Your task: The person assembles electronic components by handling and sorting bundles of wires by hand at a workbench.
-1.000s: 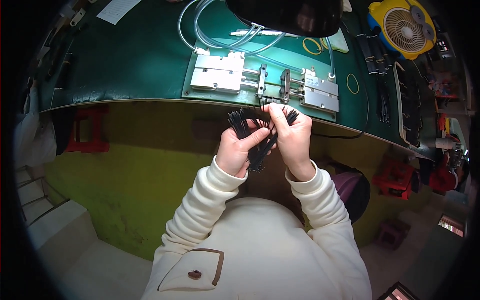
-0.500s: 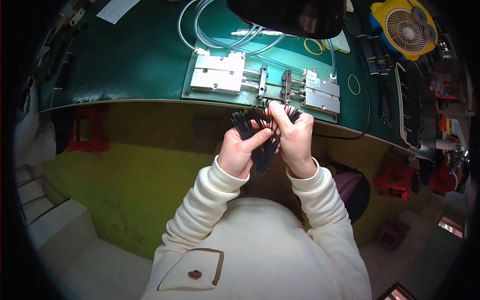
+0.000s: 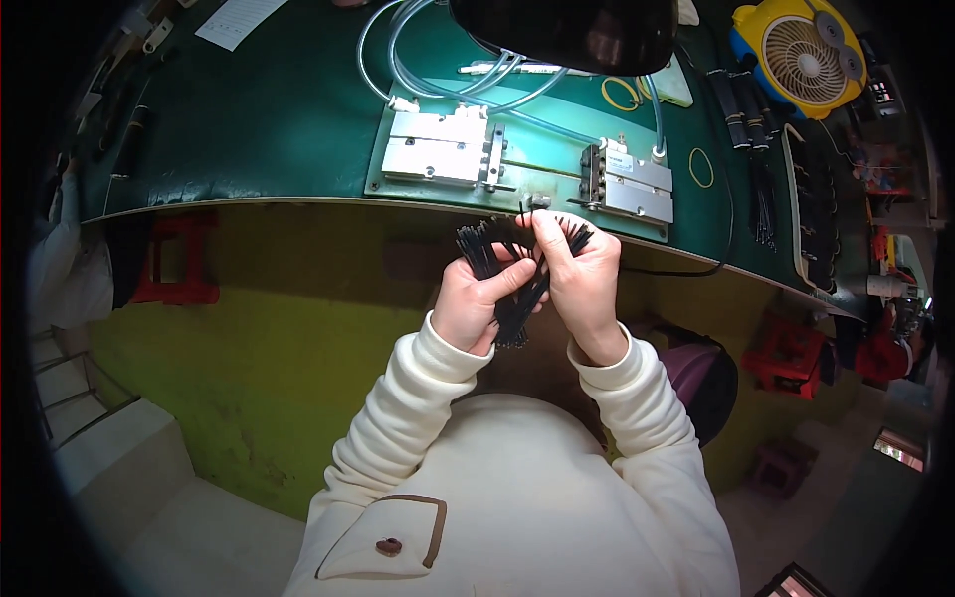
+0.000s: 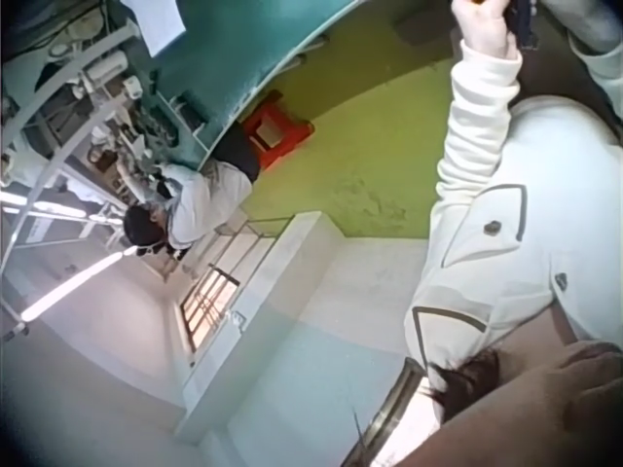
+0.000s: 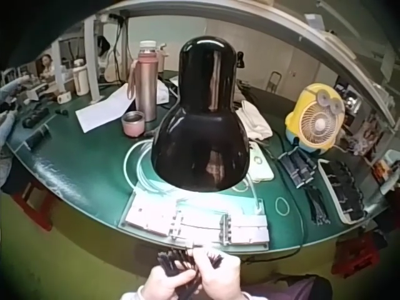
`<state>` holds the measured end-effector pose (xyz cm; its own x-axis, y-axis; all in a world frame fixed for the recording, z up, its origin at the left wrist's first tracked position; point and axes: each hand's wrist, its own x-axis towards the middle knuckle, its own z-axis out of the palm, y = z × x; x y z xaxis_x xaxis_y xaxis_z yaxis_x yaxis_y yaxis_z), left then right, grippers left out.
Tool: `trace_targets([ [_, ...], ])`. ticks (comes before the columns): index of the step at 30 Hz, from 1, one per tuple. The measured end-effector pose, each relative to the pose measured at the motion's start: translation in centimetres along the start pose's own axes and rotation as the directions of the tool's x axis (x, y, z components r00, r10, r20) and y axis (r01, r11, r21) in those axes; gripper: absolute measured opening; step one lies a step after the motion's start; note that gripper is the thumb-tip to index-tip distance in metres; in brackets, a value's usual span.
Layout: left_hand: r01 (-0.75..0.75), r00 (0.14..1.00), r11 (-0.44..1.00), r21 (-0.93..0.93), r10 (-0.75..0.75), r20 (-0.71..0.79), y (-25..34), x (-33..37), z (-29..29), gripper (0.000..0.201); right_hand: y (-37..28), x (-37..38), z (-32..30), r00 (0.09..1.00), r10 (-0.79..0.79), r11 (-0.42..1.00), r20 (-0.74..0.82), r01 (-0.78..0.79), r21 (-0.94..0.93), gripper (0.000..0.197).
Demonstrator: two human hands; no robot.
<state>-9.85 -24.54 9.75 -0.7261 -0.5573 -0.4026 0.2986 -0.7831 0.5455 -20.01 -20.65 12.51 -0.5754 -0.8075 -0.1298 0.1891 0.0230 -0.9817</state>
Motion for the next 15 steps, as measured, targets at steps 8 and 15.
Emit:
trace_targets([
  [8,0.010,1.000,1.000,0.012,-0.010,-0.010,-0.01,0.16,0.16,0.006,0.62,0.34,-0.29,1.000,-0.006,1.000,-0.029,0.005,-0.030,0.019],
  [15,0.017,0.999,1.000,0.009,-0.017,-0.033,0.01,0.35,0.42,0.006,0.72,0.77,-0.44,0.998,0.028,1.000,-0.053,-0.028,0.003,0.020],
])
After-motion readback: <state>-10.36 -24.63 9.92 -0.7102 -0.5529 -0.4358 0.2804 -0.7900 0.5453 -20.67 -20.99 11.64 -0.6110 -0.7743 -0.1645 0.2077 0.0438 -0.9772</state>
